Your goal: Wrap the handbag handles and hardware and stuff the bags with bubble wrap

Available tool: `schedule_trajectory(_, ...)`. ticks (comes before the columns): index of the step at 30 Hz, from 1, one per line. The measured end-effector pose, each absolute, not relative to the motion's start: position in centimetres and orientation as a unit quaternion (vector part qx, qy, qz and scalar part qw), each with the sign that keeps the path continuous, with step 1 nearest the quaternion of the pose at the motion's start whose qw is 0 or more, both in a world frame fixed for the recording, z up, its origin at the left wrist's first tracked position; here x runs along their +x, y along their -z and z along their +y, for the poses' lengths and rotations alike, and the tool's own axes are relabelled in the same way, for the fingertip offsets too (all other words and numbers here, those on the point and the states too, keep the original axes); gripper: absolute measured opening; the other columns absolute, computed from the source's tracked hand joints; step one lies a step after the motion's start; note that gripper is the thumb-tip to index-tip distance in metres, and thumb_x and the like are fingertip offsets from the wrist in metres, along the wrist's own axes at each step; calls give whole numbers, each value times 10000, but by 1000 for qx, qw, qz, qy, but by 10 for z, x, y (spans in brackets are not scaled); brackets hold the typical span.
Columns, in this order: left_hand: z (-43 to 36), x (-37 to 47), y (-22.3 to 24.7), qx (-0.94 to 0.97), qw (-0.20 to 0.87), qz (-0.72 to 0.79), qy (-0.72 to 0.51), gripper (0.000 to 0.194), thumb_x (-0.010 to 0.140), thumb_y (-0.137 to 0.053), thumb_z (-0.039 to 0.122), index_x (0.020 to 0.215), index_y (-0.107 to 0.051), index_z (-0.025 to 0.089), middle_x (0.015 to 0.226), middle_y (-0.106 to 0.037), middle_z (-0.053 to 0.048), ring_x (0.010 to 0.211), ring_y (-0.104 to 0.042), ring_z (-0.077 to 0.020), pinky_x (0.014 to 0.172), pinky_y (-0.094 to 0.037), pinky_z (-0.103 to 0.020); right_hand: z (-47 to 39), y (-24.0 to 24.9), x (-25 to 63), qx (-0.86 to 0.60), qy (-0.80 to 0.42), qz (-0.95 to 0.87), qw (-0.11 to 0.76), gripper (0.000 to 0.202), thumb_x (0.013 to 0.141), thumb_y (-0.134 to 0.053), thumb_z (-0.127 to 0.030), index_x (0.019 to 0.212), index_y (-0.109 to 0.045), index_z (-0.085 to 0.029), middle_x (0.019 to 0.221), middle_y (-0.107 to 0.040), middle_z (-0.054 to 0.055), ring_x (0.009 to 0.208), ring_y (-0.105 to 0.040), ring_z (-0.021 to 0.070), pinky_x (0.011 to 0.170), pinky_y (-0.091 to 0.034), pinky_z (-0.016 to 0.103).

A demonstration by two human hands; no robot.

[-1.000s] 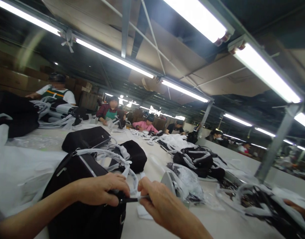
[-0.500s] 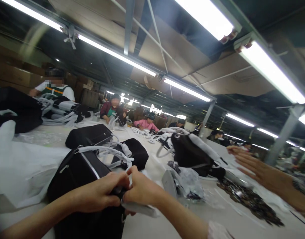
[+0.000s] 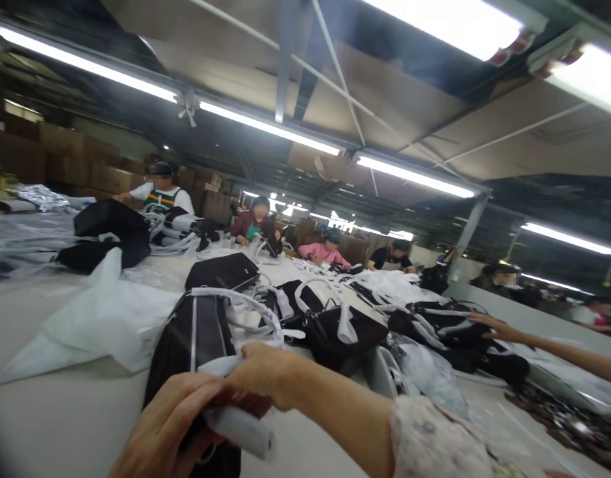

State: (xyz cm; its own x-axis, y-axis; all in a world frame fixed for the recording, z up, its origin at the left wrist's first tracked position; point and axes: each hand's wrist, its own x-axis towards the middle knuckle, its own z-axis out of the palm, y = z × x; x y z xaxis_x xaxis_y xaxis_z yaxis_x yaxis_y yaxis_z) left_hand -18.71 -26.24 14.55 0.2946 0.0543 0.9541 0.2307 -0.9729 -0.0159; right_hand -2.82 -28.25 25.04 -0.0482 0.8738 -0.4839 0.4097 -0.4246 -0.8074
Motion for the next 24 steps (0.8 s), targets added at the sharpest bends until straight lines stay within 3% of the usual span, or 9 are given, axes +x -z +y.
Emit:
schedule_trajectory(3,-262,-217,-148,-811,101,-108,566,175,897,-561,102,1058,-589,165,1078,-717,-75,1122,-598,-200,1032,-401,-311,-277,-258,-51,-636,-588,-467,178,454,612,-561,-37,1036,-463,-166,528,-608,-32,407,-584,121,418,-481,177)
schedule_trajectory(7,-259,-252,-145,-822,82,-137,547,228,876,-582,105,1085,-581,197,1126,-723,-52,1222,-566,-188,1095,-393,-305,-270,-261,-76,-574,-641,-479,173,618,624,-469,-6,1229,-389,-98,545,-627,-3,419,-606,132,462,-514,204)
schedule_trajectory(10,-258,-273,-142,-810,33,-159,563,225,887,-591,138,1092,-578,229,1126,-728,-29,1208,-588,-157,1098,-411,-268,-269,-264,-91,-498,-669,-529,155,798,703,-435,-26,1444,-141,-57,668,-671,19,498,-651,137,547,-559,259)
schedule_trajectory(12,-261,-284,-139,-793,-2,-190,579,205,882,-599,140,1055,-595,250,1104,-738,-14,1190,-606,-151,1087,-425,-252,-271,-267,-102,-463,-589,-650,131,815,773,-405,-49,1507,-53,-103,795,-705,49,578,-683,150,596,-566,289)
schedule_trajectory(14,-264,-292,-135,-769,-33,-220,600,167,878,-589,133,988,-614,257,1122,-736,-19,1176,-620,-168,1055,-460,-255,-275,-270,-113,-438,-430,-780,123,683,826,-422,-76,1488,-275,-162,913,-720,80,718,-707,187,691,-554,324)
schedule_trajectory(17,-268,-298,-123,-736,-71,-244,627,128,883,-584,216,995,-635,250,1193,-707,-52,1138,-645,-228,1017,-506,-316,-275,-270,-125,-319,-213,-911,149,346,875,-496,-99,1174,-639,-198,1040,-713,84,963,-668,219,869,-482,328)
schedule_trajectory(20,-267,-299,-110,-696,-85,-286,653,161,880,-608,295,1029,-653,252,1216,-687,-56,1134,-640,-253,1020,-503,-354,-267,-259,-127,-182,-123,-956,194,253,842,-608,-91,1060,-657,-211,1142,-684,43,1095,-600,178,965,-422,281)
schedule_trajectory(22,-267,-298,-105,-651,-75,-326,681,99,891,-605,313,908,-670,241,1258,-657,-59,1179,-606,-257,1026,-492,-360,-259,-250,-126,-173,-115,-954,218,310,743,-751,-119,1022,-643,-203,1204,-656,46,1187,-545,193,1080,-343,321)
schedule_trajectory(24,-269,-299,-103,-604,-48,-364,708,182,889,-611,352,772,-658,221,1303,-607,-69,1213,-568,-270,1036,-474,-375,-250,-241,-127,-184,-120,-949,228,368,673,-835,-160,984,-641,-198,1259,-632,63,1237,-515,221,1138,-284,369)
